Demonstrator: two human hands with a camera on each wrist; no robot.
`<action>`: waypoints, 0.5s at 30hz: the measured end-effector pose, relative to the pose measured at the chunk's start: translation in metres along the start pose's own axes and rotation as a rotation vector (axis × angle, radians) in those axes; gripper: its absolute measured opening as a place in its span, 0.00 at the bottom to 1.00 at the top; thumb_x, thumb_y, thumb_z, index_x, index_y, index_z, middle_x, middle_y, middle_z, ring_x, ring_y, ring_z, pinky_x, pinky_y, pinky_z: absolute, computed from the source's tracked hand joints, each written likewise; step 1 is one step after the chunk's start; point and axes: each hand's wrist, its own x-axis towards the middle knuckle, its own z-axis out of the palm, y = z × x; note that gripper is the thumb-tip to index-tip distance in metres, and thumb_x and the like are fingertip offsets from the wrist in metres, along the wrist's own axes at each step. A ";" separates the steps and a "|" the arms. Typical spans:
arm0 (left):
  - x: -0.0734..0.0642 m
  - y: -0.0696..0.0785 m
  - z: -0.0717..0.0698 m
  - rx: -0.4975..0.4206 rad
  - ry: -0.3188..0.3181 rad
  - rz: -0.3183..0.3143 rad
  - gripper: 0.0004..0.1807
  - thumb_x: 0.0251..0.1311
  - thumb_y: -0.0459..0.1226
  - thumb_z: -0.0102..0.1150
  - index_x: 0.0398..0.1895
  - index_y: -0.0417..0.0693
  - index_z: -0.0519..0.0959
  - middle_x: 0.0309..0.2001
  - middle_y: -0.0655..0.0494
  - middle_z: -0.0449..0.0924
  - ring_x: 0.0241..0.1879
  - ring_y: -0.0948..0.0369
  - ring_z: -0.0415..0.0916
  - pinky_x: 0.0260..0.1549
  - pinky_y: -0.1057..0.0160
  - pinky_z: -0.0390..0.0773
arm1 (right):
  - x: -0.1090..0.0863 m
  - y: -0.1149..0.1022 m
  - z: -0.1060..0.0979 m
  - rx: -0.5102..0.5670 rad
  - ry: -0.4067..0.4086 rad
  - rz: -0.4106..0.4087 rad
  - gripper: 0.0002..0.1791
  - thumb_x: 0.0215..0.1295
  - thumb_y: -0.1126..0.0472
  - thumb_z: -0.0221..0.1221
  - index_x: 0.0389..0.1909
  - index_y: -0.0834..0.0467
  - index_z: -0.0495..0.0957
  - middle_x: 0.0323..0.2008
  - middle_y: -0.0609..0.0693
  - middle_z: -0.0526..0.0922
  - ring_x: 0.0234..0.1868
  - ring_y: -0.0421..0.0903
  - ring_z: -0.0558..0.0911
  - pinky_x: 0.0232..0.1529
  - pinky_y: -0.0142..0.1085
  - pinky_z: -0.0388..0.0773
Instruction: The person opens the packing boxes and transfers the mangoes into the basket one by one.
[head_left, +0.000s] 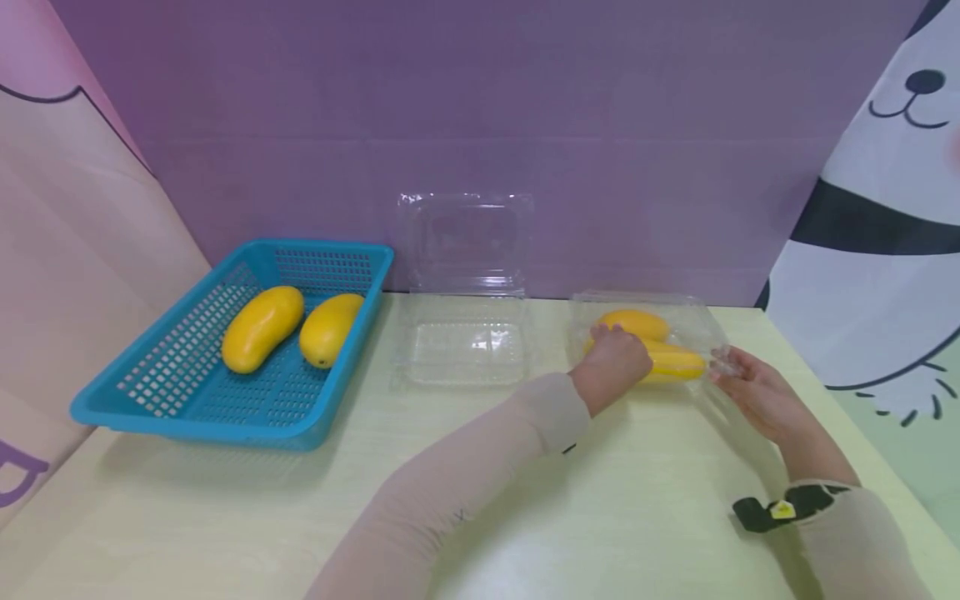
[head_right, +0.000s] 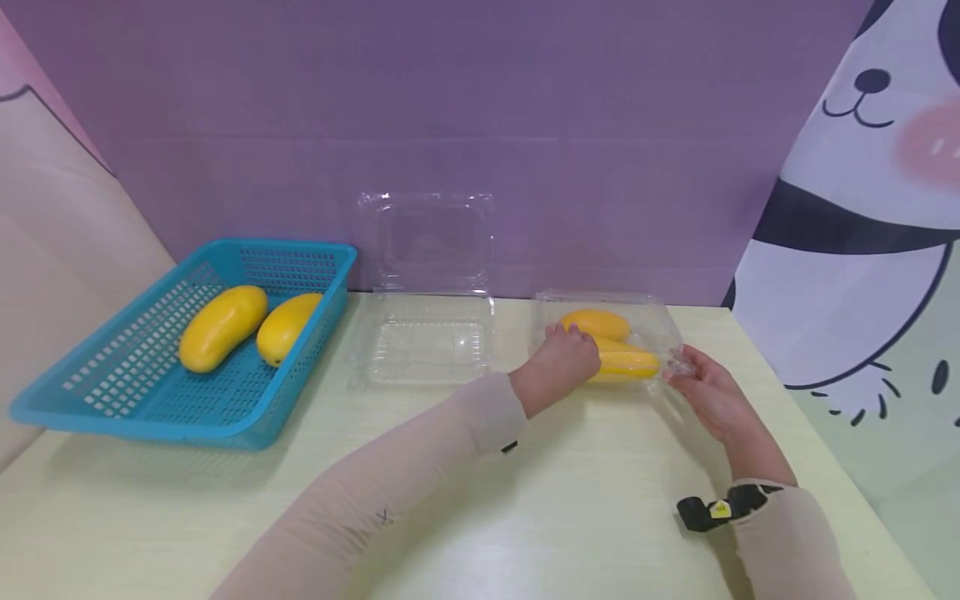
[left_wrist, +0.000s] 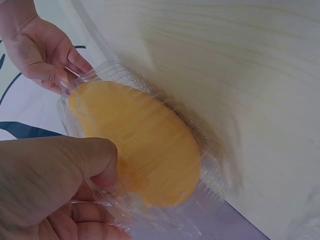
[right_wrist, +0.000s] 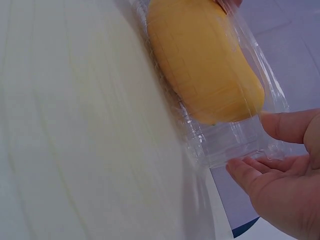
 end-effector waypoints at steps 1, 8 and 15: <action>0.000 0.000 0.000 0.010 0.005 0.001 0.19 0.68 0.32 0.45 0.51 0.63 0.80 0.57 0.60 0.76 0.62 0.55 0.68 0.56 0.52 0.71 | 0.000 0.000 0.000 0.000 0.000 -0.002 0.42 0.68 0.75 0.46 0.64 0.78 0.22 0.45 0.33 0.74 0.45 0.27 0.75 0.46 0.19 0.72; -0.002 0.000 0.000 0.023 0.040 -0.004 0.19 0.68 0.32 0.44 0.47 0.64 0.82 0.53 0.61 0.79 0.58 0.56 0.71 0.54 0.53 0.72 | 0.000 0.000 -0.001 -0.002 -0.004 -0.002 0.43 0.67 0.74 0.47 0.64 0.79 0.23 0.45 0.35 0.75 0.44 0.28 0.75 0.46 0.20 0.73; -0.002 -0.001 -0.002 0.018 0.021 -0.002 0.19 0.69 0.32 0.43 0.48 0.63 0.81 0.52 0.62 0.80 0.58 0.56 0.71 0.55 0.53 0.72 | 0.000 0.000 -0.001 -0.022 0.011 0.023 0.44 0.67 0.72 0.49 0.65 0.78 0.24 0.45 0.34 0.74 0.45 0.27 0.75 0.47 0.20 0.73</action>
